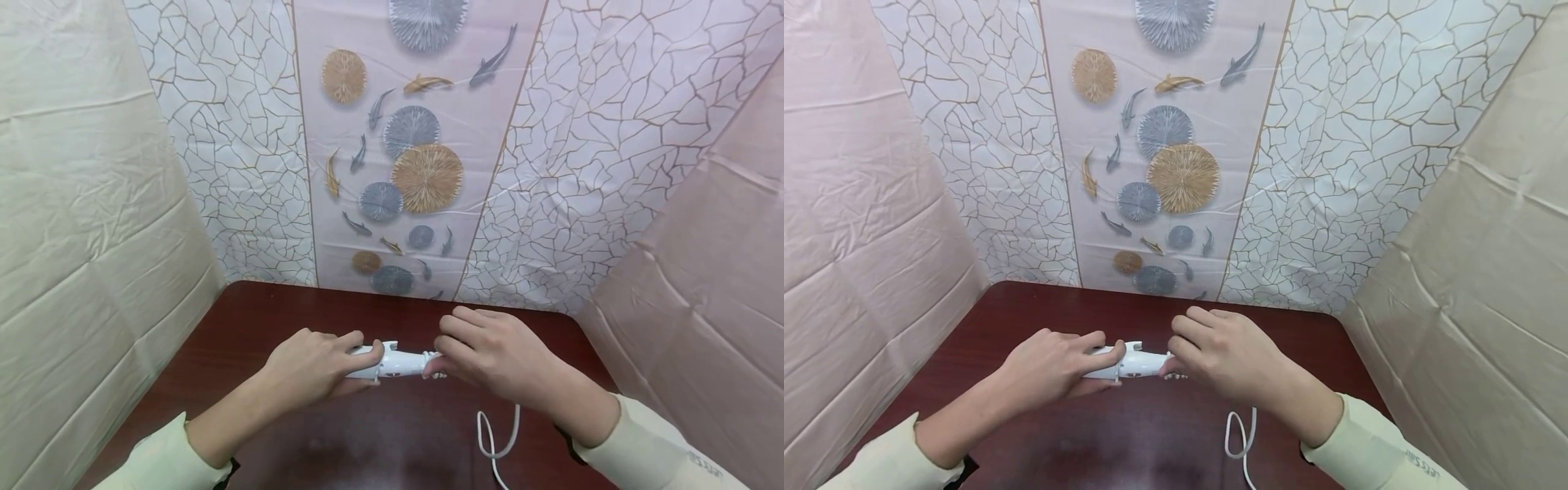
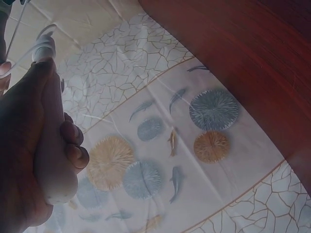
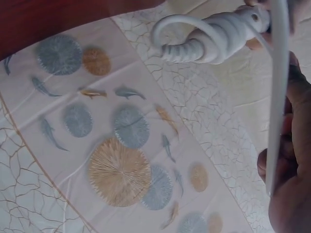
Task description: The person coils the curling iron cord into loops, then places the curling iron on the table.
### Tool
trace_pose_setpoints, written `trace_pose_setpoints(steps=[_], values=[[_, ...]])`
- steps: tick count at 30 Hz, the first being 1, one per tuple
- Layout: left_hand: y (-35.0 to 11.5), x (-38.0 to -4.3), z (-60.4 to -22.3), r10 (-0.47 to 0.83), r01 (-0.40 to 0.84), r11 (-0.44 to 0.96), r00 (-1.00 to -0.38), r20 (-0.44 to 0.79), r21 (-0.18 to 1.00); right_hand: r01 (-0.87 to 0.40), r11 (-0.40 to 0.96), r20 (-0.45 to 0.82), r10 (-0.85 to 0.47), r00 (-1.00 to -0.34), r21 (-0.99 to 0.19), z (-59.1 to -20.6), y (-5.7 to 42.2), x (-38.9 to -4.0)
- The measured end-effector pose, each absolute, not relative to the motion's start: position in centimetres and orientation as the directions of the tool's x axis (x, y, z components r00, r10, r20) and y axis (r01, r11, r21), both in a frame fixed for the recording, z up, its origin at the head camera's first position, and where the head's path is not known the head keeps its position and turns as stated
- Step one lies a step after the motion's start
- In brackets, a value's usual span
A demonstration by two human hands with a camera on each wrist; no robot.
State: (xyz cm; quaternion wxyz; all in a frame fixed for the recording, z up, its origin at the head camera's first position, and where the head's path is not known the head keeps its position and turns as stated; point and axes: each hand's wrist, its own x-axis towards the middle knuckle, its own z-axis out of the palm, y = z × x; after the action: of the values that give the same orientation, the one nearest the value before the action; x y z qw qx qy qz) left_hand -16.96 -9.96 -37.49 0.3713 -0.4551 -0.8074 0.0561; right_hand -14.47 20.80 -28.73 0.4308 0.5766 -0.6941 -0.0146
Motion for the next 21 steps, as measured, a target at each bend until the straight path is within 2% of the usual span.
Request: trace_pose_setpoints(steps=[7,21], values=[[-10.0,-17.0,-37.4,0.778,0.694,0.58,-0.316,0.543,-0.426,-0.848,0.351,0.503,-0.856,-0.119,0.396,-28.5,20.8,-14.2],[-10.0,-16.9,-37.6,0.799,0.705,0.547,-0.277,0.534,-0.452,-0.89,0.37,0.515,-0.835,-0.193,0.266,-29.0,22.0,-17.0]])
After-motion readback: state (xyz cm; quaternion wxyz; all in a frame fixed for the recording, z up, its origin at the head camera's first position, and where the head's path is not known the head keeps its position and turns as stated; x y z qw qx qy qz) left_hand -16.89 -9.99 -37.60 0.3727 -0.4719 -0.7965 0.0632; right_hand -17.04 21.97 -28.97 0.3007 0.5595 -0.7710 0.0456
